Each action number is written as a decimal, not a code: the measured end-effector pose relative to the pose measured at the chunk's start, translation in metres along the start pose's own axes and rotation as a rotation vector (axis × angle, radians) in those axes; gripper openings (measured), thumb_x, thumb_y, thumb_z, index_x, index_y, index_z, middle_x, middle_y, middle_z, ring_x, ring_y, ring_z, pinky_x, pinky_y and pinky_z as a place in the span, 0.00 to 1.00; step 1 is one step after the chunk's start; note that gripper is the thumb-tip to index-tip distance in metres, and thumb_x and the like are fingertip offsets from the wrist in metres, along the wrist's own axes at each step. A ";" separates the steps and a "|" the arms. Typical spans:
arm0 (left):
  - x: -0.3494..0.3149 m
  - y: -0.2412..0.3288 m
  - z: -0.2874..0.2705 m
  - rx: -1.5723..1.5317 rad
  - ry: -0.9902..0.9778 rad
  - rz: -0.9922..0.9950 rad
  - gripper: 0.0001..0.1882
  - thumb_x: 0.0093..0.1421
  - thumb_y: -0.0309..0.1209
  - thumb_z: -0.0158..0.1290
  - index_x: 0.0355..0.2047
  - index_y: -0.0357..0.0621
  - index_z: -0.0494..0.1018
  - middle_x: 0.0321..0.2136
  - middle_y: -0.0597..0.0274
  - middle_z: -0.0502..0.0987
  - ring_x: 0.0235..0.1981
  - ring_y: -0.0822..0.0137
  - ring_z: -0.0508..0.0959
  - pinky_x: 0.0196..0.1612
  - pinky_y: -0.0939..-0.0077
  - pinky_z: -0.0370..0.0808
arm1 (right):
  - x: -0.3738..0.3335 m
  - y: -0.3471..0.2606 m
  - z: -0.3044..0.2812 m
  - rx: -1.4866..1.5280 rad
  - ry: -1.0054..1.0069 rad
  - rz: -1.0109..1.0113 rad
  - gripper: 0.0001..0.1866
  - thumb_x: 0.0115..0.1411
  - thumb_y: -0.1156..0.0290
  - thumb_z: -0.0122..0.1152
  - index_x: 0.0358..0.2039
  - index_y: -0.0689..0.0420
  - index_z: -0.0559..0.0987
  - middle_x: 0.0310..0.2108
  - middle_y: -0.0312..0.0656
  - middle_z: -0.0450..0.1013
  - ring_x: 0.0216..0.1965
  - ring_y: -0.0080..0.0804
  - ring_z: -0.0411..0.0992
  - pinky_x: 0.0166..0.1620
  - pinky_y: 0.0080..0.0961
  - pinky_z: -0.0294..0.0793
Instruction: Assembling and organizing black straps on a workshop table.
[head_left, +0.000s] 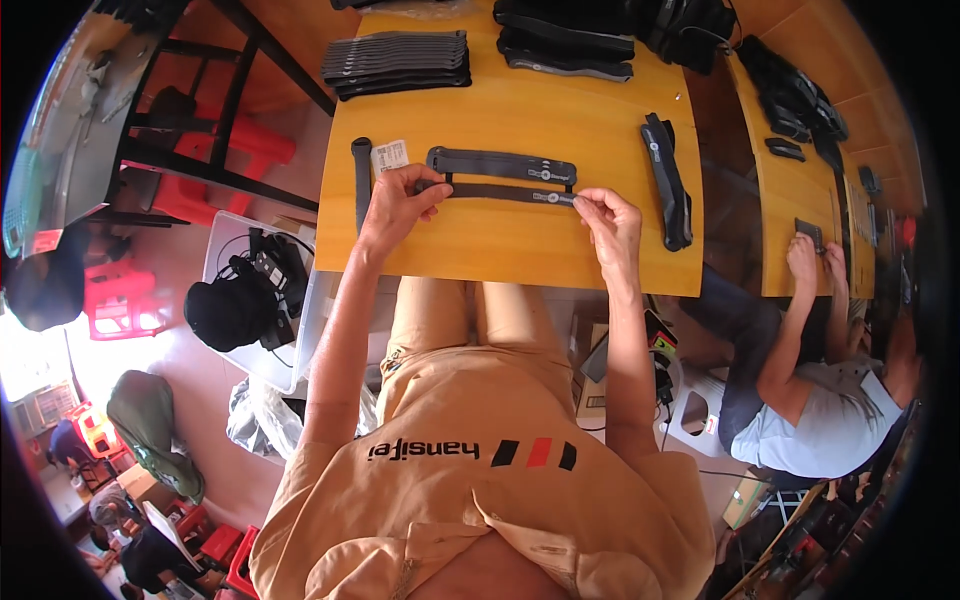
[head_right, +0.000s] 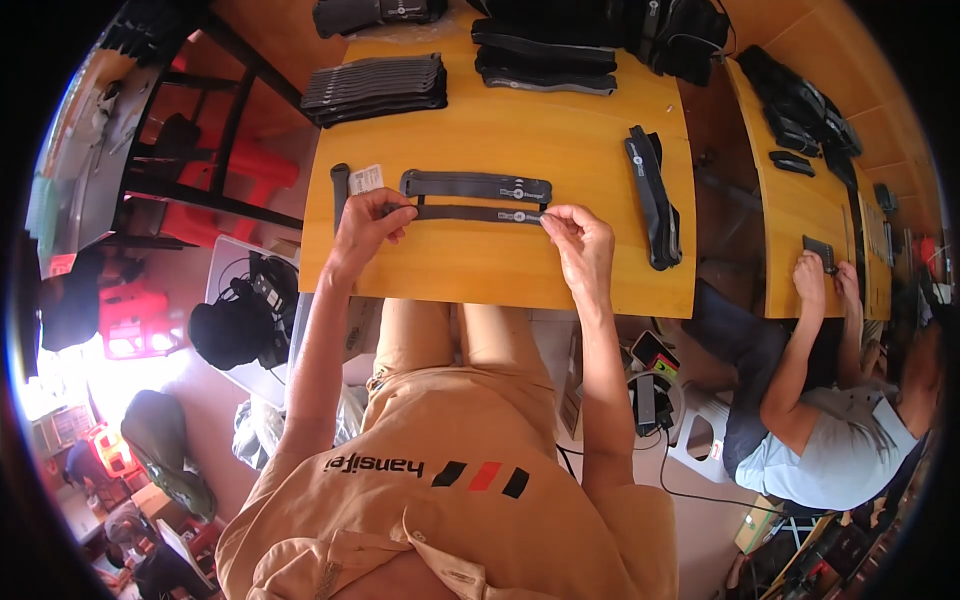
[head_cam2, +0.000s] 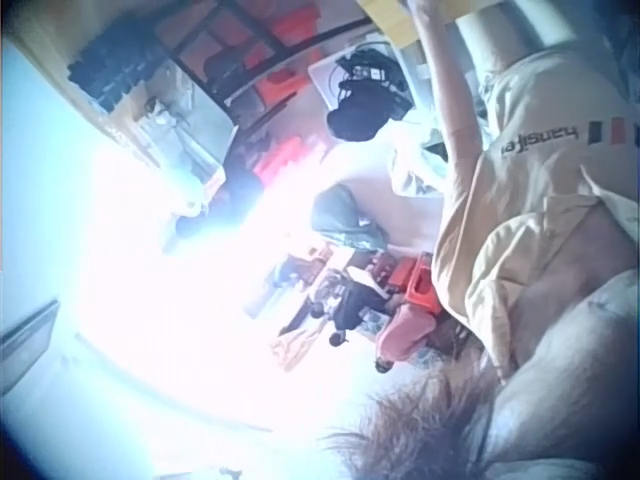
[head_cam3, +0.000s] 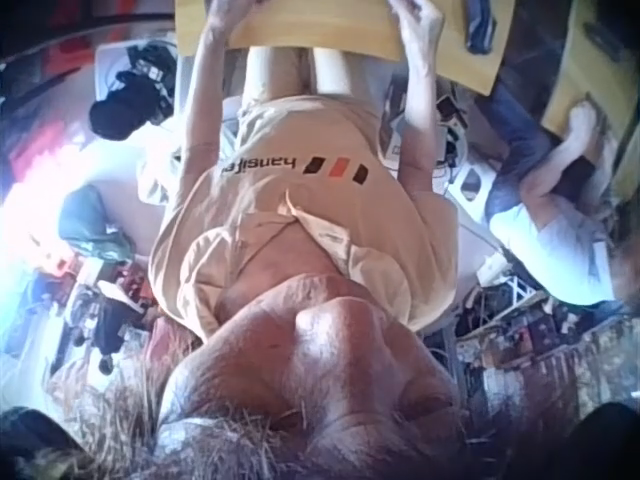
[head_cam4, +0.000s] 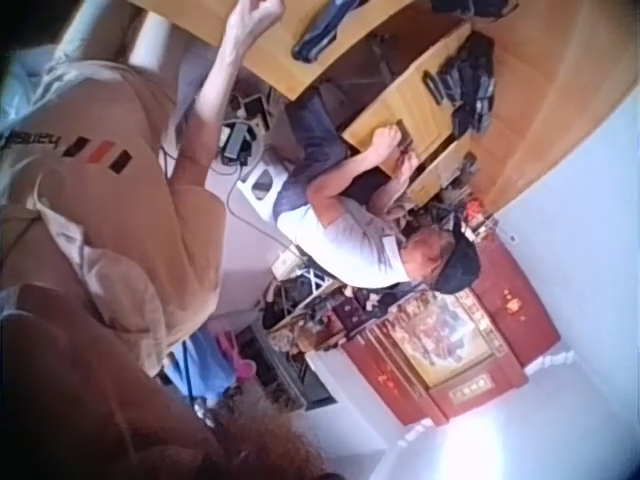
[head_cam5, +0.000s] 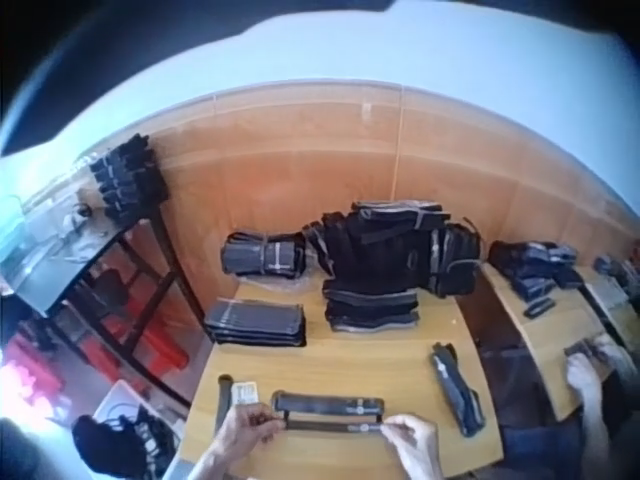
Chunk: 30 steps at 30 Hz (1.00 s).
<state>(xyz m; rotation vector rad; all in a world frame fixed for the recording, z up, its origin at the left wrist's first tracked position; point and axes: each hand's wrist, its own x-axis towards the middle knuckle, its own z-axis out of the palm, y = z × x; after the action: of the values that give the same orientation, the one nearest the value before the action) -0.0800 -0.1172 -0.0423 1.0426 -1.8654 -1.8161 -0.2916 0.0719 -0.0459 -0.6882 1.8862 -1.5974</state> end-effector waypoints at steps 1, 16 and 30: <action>0.003 -0.001 0.002 -0.002 -0.002 -0.008 0.08 0.54 0.27 0.57 0.31 0.34 0.74 0.18 0.66 0.73 0.19 0.79 0.71 0.22 0.86 0.69 | 0.005 0.003 0.002 -0.003 0.000 0.009 0.04 0.53 0.78 0.62 0.29 0.63 0.77 0.23 0.33 0.72 0.22 0.14 0.65 0.28 0.13 0.65; 0.021 -0.012 0.011 0.235 0.295 0.118 0.09 0.52 0.28 0.58 0.29 0.33 0.74 0.17 0.64 0.74 0.20 0.78 0.71 0.25 0.81 0.69 | 0.030 0.028 0.019 -0.010 0.151 -0.081 0.04 0.51 0.79 0.63 0.27 0.62 0.77 0.20 0.29 0.69 0.21 0.13 0.63 0.26 0.10 0.63; 0.024 -0.015 0.010 0.043 0.271 -0.018 0.09 0.53 0.28 0.57 0.30 0.34 0.75 0.17 0.66 0.74 0.18 0.80 0.70 0.21 0.85 0.68 | 0.031 0.028 0.020 0.015 0.177 -0.084 0.04 0.50 0.82 0.63 0.27 0.64 0.77 0.21 0.30 0.71 0.22 0.13 0.64 0.27 0.10 0.65</action>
<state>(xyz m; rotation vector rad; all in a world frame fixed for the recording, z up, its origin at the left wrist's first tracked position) -0.0988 -0.1254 -0.0642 1.2550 -1.7429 -1.5602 -0.3004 0.0409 -0.0793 -0.6457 1.9918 -1.7750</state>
